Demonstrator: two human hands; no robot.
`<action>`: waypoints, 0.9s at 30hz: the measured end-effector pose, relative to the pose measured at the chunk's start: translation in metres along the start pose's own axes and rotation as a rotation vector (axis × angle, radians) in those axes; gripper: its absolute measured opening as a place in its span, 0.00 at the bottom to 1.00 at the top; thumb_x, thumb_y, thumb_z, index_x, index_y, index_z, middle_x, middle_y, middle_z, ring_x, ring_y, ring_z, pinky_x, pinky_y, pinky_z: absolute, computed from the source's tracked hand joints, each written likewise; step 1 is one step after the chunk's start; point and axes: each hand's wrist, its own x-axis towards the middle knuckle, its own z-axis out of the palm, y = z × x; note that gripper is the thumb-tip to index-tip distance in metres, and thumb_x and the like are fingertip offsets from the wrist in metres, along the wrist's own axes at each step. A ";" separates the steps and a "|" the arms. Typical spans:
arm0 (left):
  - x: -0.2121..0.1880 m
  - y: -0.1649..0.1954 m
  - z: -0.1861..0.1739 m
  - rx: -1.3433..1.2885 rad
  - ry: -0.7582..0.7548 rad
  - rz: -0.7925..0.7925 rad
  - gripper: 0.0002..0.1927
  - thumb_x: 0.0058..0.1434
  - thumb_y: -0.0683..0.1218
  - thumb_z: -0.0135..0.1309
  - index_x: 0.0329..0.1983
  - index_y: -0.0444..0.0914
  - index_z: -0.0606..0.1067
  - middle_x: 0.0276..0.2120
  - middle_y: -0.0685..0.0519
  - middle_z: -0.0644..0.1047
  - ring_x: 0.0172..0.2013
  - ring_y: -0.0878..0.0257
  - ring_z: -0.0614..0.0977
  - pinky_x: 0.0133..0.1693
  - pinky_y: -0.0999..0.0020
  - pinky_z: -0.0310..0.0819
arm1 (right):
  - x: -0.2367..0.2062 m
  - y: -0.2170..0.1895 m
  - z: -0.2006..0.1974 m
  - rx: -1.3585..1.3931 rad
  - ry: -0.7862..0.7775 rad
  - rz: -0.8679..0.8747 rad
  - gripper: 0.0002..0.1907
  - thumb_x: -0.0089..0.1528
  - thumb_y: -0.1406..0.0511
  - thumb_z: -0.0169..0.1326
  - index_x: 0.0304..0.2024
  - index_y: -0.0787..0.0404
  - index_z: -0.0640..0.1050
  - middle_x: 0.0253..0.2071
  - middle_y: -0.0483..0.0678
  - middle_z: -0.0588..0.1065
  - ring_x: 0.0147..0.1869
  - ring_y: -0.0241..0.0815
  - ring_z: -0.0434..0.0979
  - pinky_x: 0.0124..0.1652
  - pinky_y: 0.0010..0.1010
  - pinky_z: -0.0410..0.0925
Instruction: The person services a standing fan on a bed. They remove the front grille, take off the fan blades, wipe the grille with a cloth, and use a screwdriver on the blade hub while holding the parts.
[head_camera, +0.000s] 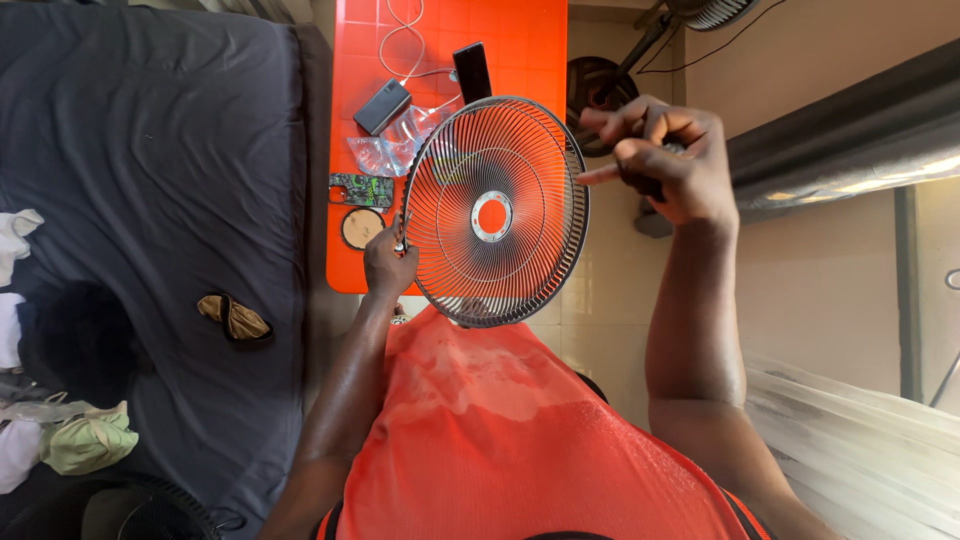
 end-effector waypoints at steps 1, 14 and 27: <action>-0.001 0.000 -0.001 0.000 0.001 -0.001 0.08 0.52 0.37 0.58 0.30 0.30 0.70 0.27 0.40 0.72 0.32 0.40 0.77 0.34 0.48 0.69 | 0.001 0.002 0.001 -0.121 0.019 0.006 0.14 0.66 0.78 0.56 0.27 0.66 0.70 0.52 0.62 0.72 0.74 0.62 0.73 0.51 0.60 0.76; -0.004 -0.006 -0.007 0.000 0.004 -0.082 0.19 0.54 0.38 0.58 0.49 0.24 0.75 0.33 0.39 0.76 0.35 0.42 0.81 0.38 0.52 0.74 | 0.007 0.033 -0.006 0.080 0.091 0.214 0.24 0.63 0.76 0.46 0.63 0.67 0.67 0.72 0.60 0.63 0.73 0.65 0.70 0.44 0.58 0.77; -0.006 -0.001 -0.005 -0.005 0.024 -0.054 0.14 0.53 0.37 0.59 0.42 0.25 0.75 0.31 0.38 0.75 0.36 0.40 0.79 0.39 0.50 0.73 | -0.010 0.149 -0.077 -0.433 0.439 0.637 0.23 0.65 0.70 0.46 0.63 0.64 0.73 0.52 0.53 0.75 0.44 0.46 0.78 0.29 0.40 0.77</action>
